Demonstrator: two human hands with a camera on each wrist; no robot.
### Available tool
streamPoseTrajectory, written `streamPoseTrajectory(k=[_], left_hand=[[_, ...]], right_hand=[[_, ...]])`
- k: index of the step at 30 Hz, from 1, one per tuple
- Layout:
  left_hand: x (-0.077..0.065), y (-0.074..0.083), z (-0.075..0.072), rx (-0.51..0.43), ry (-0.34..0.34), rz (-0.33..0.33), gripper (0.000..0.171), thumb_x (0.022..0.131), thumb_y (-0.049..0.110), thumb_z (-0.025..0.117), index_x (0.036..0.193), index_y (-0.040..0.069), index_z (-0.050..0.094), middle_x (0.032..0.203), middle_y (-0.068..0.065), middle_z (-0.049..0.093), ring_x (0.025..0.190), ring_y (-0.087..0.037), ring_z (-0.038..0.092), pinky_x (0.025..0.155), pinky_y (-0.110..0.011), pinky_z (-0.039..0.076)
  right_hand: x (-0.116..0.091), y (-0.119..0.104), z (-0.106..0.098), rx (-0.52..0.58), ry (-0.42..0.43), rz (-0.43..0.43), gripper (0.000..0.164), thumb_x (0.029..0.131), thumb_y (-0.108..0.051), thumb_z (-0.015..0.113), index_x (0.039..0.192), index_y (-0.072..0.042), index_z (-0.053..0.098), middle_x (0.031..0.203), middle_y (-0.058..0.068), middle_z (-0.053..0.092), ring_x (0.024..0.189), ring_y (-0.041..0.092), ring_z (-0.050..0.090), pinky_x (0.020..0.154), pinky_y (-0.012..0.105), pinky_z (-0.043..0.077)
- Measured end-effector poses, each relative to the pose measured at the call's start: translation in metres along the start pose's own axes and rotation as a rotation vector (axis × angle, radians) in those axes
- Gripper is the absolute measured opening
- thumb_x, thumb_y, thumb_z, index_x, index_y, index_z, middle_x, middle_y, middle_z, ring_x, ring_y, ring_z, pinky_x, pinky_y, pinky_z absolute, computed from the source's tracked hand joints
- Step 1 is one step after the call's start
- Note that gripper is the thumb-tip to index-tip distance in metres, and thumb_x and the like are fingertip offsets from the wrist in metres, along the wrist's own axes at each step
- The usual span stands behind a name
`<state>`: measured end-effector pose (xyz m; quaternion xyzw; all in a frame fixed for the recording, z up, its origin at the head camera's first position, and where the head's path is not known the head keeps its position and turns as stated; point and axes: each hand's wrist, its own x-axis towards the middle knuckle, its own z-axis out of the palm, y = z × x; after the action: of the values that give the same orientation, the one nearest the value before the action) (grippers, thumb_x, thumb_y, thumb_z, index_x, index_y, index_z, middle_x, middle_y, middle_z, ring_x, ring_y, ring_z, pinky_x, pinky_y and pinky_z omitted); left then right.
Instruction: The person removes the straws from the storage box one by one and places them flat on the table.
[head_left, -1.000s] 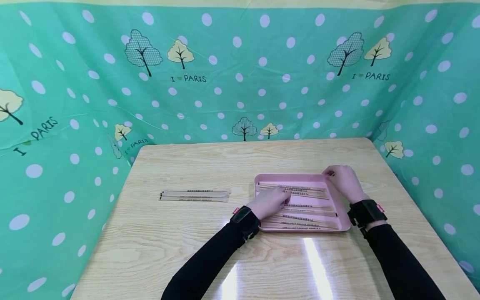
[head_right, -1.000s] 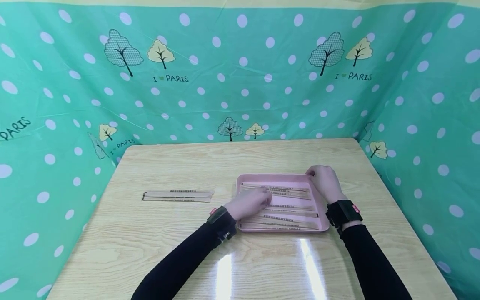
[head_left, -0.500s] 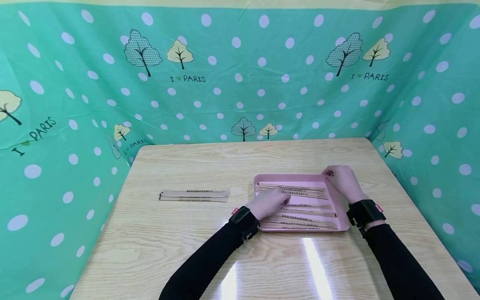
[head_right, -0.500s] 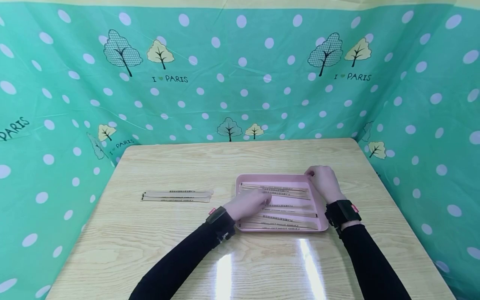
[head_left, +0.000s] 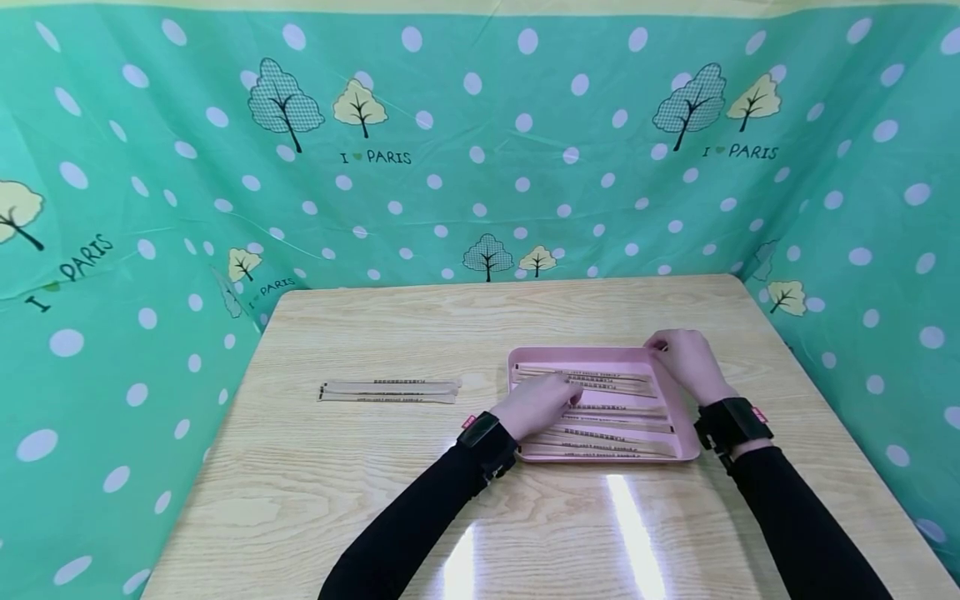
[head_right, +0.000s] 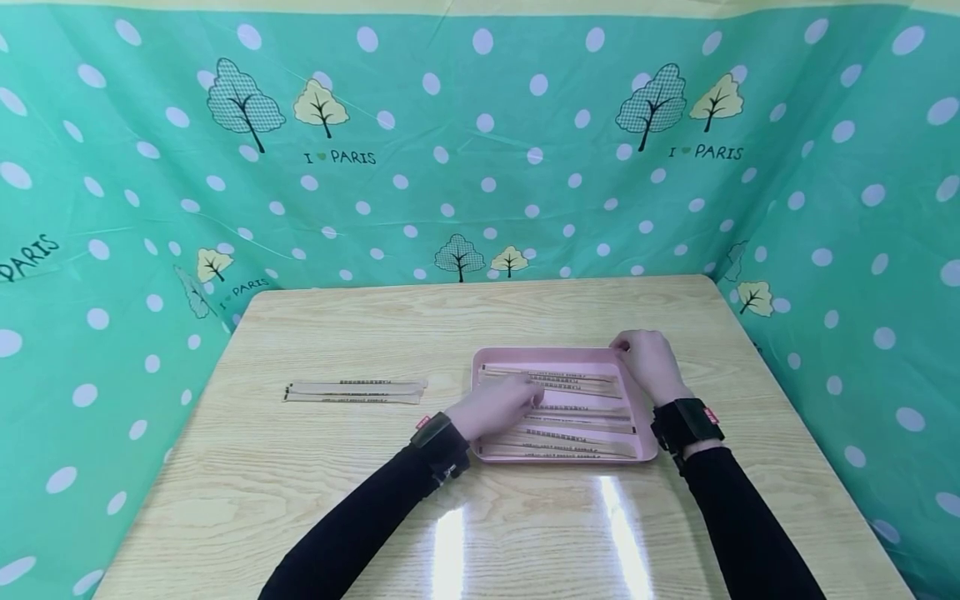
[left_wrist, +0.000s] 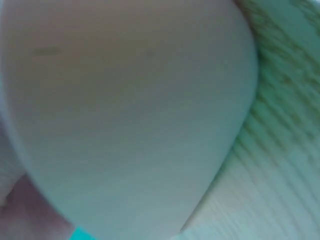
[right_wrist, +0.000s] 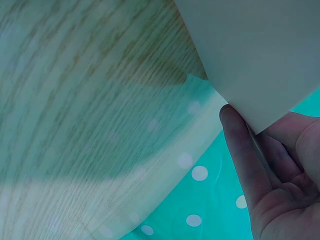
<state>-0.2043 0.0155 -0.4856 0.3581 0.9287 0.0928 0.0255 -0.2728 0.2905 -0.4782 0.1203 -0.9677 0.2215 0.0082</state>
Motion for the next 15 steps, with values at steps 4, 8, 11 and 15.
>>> streamPoseTrajectory(k=[4, 8, 11, 15], left_hand=[[-0.001, 0.001, -0.007, 0.012, -0.005, -0.002, 0.014, 0.104, 0.013, 0.056, 0.106, 0.016, 0.070, 0.098, 0.004, 0.068, 0.088, -0.006, 0.063, 0.074, -0.019, 0.050], [-0.002, 0.004, -0.018, 0.033, -0.009, -0.024, 0.013, 0.104, 0.015, 0.057, 0.107, 0.017, 0.069, 0.100, 0.003, 0.068, 0.089, -0.008, 0.065, 0.072, -0.019, 0.050], [-0.004, 0.005, -0.025, 0.045, 0.000, -0.032, 0.013, 0.104, 0.015, 0.058, 0.110, 0.018, 0.069, 0.102, 0.002, 0.069, 0.091, -0.008, 0.066, 0.071, -0.019, 0.050], [-0.006, 0.005, -0.029, 0.056, 0.007, -0.035, 0.013, 0.103, 0.014, 0.059, 0.110, 0.019, 0.069, 0.103, 0.002, 0.069, 0.089, -0.008, 0.066, 0.070, -0.019, 0.050]], right_hand=[[-0.002, 0.001, 0.000, 0.009, -0.001, -0.007, 0.018, 0.098, 0.000, 0.060, 0.107, 0.005, 0.074, 0.107, 0.027, 0.073, 0.099, 0.043, 0.068, 0.084, 0.054, 0.054], [-0.002, 0.000, 0.000, 0.006, -0.001, -0.010, 0.018, 0.098, 0.000, 0.060, 0.106, 0.005, 0.074, 0.107, 0.027, 0.073, 0.099, 0.042, 0.069, 0.084, 0.054, 0.054], [-0.001, 0.000, 0.000, 0.011, 0.001, -0.002, 0.018, 0.097, 0.000, 0.060, 0.106, 0.005, 0.075, 0.107, 0.027, 0.073, 0.101, 0.043, 0.068, 0.086, 0.055, 0.054], [0.000, -0.001, 0.000, 0.021, 0.001, 0.009, 0.018, 0.097, 0.001, 0.060, 0.106, 0.005, 0.075, 0.108, 0.027, 0.073, 0.103, 0.044, 0.068, 0.088, 0.056, 0.054]])
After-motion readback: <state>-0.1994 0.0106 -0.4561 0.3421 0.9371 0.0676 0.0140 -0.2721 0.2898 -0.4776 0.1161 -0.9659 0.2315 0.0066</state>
